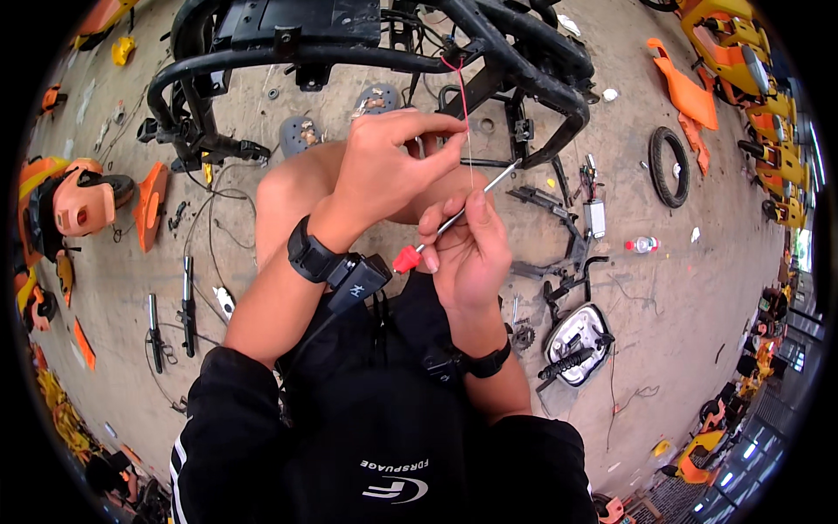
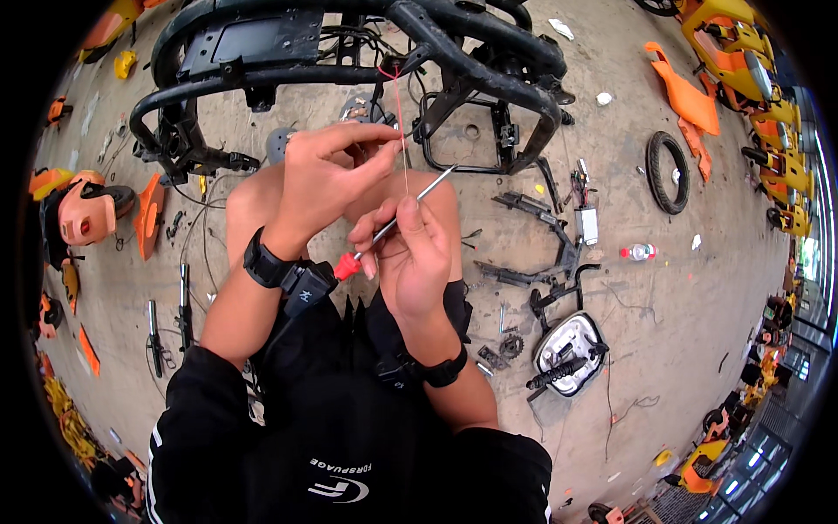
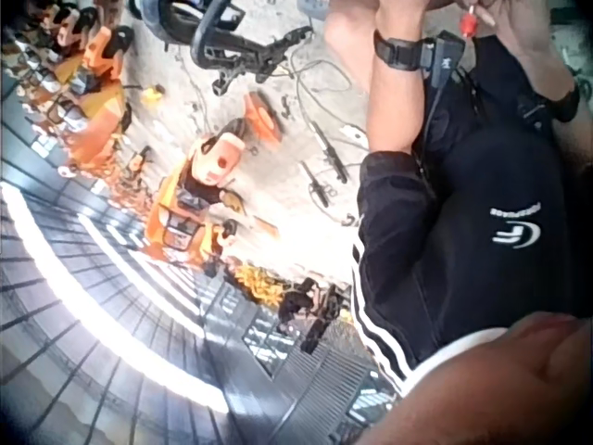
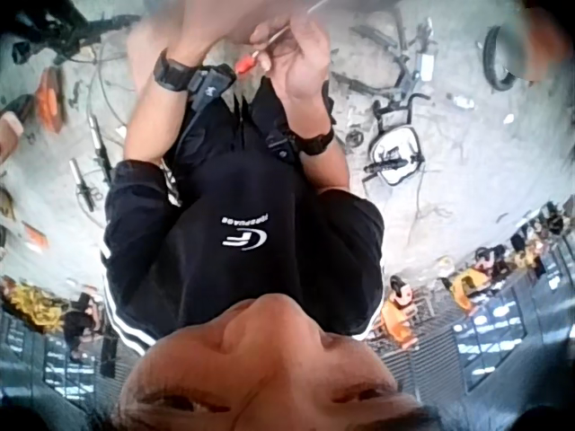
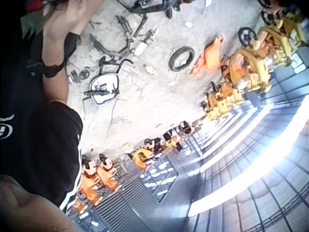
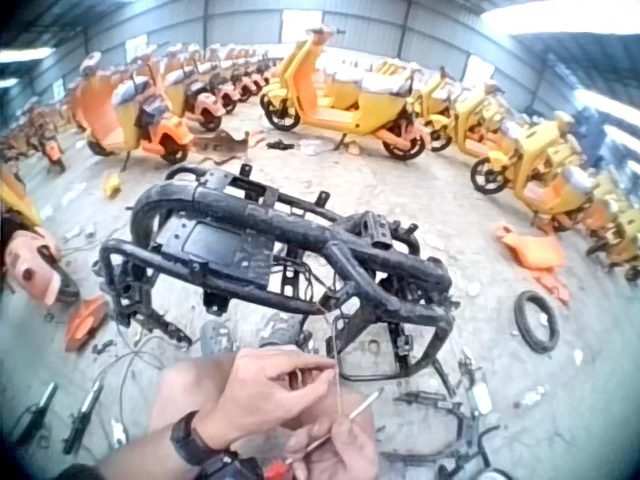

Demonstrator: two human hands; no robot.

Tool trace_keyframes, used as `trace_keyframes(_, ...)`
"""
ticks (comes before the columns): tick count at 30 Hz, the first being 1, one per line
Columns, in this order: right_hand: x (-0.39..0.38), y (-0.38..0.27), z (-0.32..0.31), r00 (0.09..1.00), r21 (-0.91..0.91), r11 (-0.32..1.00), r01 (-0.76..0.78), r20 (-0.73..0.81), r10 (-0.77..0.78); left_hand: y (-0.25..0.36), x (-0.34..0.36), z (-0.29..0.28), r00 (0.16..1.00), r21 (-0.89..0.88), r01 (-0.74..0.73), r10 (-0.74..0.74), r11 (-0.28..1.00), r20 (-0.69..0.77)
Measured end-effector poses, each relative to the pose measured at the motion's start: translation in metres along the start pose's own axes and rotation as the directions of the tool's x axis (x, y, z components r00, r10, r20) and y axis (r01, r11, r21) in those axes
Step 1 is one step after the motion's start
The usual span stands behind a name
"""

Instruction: The person sits on the floor and uses a screwdriver to strip the insulation from a red wire attached to a scooter frame. They repeatedly scrape the wire ends and adjust their grip on the tool throughout the clip.

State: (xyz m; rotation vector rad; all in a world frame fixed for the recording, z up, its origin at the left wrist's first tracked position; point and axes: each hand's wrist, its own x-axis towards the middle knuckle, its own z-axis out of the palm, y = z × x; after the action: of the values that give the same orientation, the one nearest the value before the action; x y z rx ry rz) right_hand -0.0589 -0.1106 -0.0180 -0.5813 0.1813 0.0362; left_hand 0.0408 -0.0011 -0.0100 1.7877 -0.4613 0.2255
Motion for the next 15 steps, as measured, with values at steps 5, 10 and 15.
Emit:
trace_keyframes(5,-0.0005,0.0018,0.0005,0.998,-0.043,0.999,-0.013,-0.059,0.01,0.0,0.0012,0.0034,0.999,-0.007,-0.034,0.034,0.999,-0.012)
trace_keyframes(10,-0.0001,0.0032,0.0037,0.999,-0.073,0.997,-0.018,-0.044,0.015,-0.0034,0.0041,0.0044,0.991,0.019,-0.126,0.127,0.992,-0.042)
trace_keyframes(15,0.0007,0.0001,0.0051,0.998,-0.049,0.999,-0.014,-0.055,0.011,-0.0012,0.0052,0.0066,0.988,0.071,-0.144,0.148,0.987,-0.053)
